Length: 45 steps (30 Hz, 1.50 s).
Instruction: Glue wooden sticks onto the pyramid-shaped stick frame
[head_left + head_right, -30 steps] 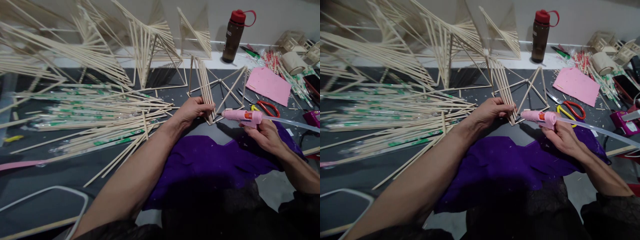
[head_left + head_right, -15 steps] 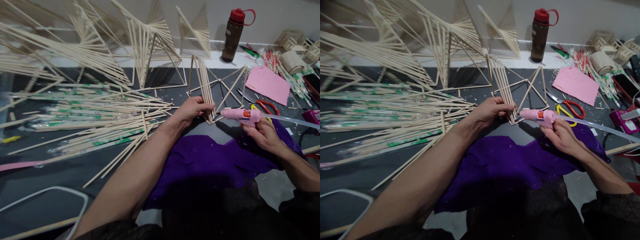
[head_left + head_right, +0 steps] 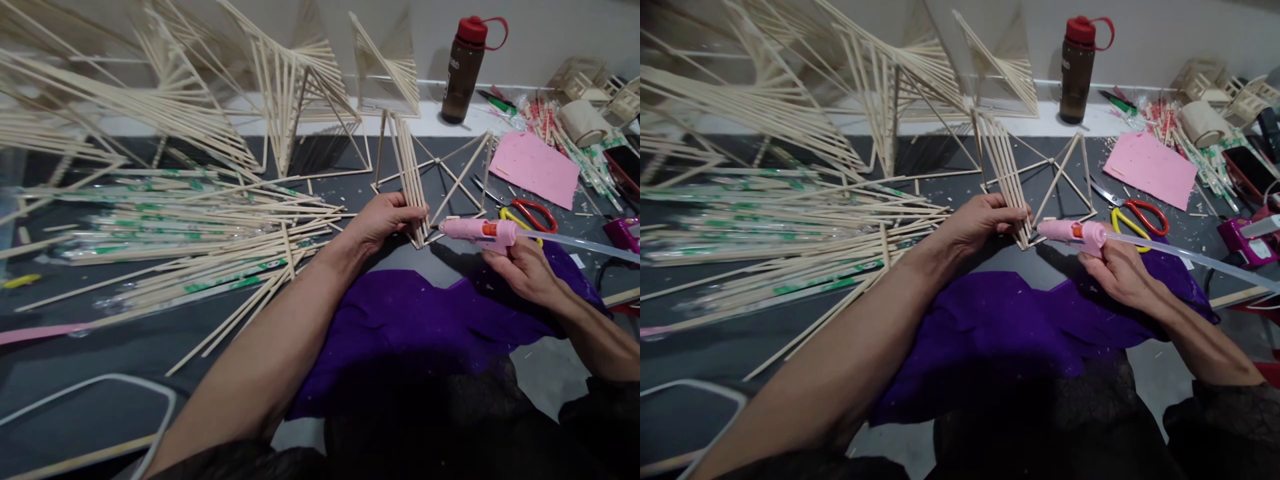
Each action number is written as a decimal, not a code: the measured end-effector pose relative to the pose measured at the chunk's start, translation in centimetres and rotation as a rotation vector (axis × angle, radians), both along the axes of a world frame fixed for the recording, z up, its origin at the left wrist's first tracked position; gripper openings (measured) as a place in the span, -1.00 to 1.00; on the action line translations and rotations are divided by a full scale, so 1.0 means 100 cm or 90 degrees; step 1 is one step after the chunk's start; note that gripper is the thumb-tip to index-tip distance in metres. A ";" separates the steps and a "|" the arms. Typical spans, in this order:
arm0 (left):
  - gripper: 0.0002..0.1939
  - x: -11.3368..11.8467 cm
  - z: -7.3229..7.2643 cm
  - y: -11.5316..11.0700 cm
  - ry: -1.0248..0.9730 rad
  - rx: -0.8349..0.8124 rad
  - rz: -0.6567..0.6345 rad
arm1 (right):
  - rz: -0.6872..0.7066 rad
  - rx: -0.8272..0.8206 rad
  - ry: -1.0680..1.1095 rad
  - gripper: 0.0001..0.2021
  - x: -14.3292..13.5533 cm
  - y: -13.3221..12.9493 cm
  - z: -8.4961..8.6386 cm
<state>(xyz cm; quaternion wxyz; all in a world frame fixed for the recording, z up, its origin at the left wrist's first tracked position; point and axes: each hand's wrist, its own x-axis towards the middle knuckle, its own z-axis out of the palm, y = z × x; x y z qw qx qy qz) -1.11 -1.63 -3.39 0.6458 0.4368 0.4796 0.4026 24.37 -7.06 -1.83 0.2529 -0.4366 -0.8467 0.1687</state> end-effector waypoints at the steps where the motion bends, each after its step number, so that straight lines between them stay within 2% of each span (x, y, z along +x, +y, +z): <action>1: -0.83 0.000 0.000 0.000 -0.001 0.001 0.000 | 0.000 -0.009 -0.002 -0.81 0.000 0.000 0.000; 10: -0.83 0.000 -0.001 0.000 -0.005 0.003 0.006 | -0.003 0.038 0.001 -0.84 0.000 0.001 0.001; 23: -0.85 0.002 0.001 -0.001 0.001 0.001 0.006 | -0.020 0.029 -0.002 -0.84 0.000 0.000 -0.001; 28: -0.84 0.002 0.002 -0.001 -0.006 0.004 0.008 | -0.009 0.058 -0.009 -0.82 0.000 0.000 0.000; 38: -0.82 0.002 0.001 -0.002 0.015 0.003 0.006 | 0.000 0.014 0.015 -0.83 0.001 0.000 -0.002; 45: -0.85 0.002 0.002 -0.003 0.007 0.013 0.017 | -0.071 0.017 0.102 -0.79 0.004 0.002 -0.003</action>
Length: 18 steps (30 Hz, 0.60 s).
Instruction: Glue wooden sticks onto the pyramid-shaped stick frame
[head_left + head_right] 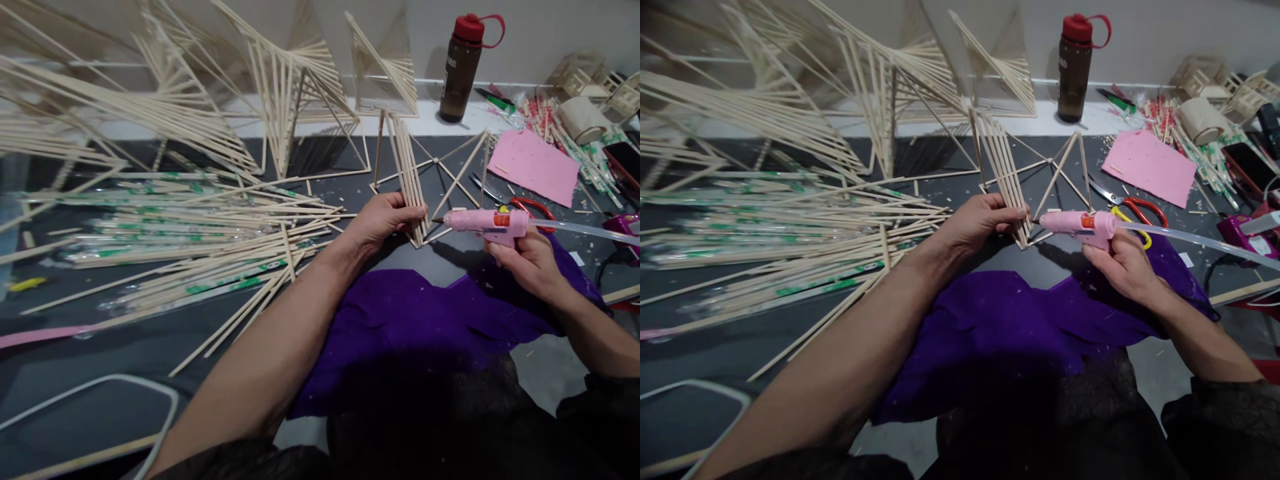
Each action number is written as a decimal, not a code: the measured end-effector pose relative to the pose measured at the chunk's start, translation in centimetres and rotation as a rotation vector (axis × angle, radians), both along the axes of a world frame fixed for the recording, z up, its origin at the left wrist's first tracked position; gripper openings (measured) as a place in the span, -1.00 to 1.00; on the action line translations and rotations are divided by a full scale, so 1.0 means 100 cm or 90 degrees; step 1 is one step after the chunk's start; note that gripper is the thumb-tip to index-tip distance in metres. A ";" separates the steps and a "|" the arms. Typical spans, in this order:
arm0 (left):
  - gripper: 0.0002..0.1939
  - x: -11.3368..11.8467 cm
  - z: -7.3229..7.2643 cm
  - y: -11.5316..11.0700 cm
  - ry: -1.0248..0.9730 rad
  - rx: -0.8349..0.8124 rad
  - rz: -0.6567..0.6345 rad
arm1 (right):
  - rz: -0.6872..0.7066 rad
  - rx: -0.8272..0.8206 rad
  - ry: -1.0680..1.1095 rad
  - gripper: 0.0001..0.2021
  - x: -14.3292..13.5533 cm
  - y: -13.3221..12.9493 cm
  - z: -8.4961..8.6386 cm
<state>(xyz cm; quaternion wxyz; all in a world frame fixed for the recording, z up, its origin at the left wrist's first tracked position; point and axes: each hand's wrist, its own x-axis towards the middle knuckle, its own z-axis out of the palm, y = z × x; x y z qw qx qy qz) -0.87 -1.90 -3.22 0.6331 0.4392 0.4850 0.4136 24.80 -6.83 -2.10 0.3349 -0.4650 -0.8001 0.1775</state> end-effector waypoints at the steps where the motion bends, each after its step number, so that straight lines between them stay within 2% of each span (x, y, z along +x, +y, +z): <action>1: -0.86 0.000 0.000 0.000 0.001 -0.001 0.001 | -0.005 -0.008 0.007 -0.79 0.000 0.000 -0.001; 12: -0.83 0.000 -0.001 0.001 0.040 0.014 0.006 | 0.025 -0.016 0.014 -0.79 -0.001 0.002 -0.008; 15: -0.80 -0.001 -0.002 0.002 0.066 0.023 0.012 | 0.050 -0.076 0.066 -0.77 -0.003 0.003 -0.009; 18: -0.76 -0.002 -0.002 0.003 0.082 0.014 0.013 | 0.057 -0.175 0.196 -0.74 -0.004 0.003 -0.003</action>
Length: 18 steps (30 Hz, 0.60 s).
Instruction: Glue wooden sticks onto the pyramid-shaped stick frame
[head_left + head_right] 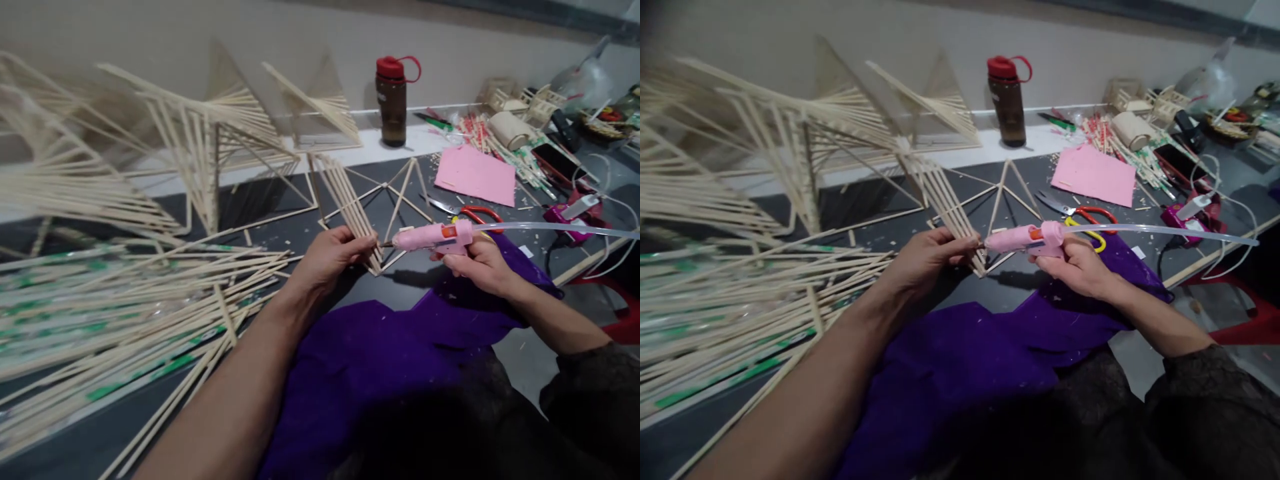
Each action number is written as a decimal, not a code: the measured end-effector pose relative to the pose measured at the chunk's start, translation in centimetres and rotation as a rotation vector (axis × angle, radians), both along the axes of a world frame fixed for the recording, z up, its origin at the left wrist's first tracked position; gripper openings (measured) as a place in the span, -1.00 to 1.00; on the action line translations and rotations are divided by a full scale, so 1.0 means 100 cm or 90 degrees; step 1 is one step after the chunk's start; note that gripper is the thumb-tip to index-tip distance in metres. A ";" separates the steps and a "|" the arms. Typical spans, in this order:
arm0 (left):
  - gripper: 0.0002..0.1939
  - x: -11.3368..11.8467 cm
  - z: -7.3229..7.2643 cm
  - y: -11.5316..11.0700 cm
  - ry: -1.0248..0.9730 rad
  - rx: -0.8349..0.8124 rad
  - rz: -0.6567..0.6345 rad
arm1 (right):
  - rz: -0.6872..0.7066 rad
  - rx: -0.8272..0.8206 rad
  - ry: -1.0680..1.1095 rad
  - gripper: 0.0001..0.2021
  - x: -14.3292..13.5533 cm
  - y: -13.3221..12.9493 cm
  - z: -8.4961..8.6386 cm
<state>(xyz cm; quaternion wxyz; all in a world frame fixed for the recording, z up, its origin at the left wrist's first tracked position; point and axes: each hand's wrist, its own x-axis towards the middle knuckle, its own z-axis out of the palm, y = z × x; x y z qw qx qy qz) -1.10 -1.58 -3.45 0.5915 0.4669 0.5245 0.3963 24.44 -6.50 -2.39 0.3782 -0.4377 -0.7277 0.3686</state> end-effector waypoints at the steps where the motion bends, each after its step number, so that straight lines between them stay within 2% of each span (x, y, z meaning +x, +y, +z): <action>1: -0.74 0.000 0.000 0.000 -0.005 0.001 0.007 | -0.008 -0.032 0.053 -0.74 0.000 0.001 0.004; 4: -0.72 0.001 0.000 0.000 -0.025 -0.008 0.016 | -0.075 -0.083 0.197 -0.75 0.004 0.010 0.023; 6: -0.70 0.002 0.000 0.000 -0.033 -0.015 0.019 | -0.139 -0.071 0.243 -0.77 0.009 0.026 0.039; 9: -0.68 0.002 -0.001 0.000 -0.027 -0.015 0.024 | -0.195 -0.038 0.209 -0.78 0.019 0.065 0.060; 11: -0.67 0.002 -0.001 0.000 -0.024 -0.012 0.021 | -0.232 -0.027 0.156 -0.81 0.026 0.094 0.068; 14: -0.65 0.001 -0.002 -0.001 -0.026 -0.008 0.020 | -0.304 -0.048 0.063 -0.84 0.039 0.129 0.067; 18: -0.67 0.001 -0.003 -0.001 -0.027 -0.003 0.018 | -0.382 -0.090 -0.061 -0.88 0.061 0.146 0.050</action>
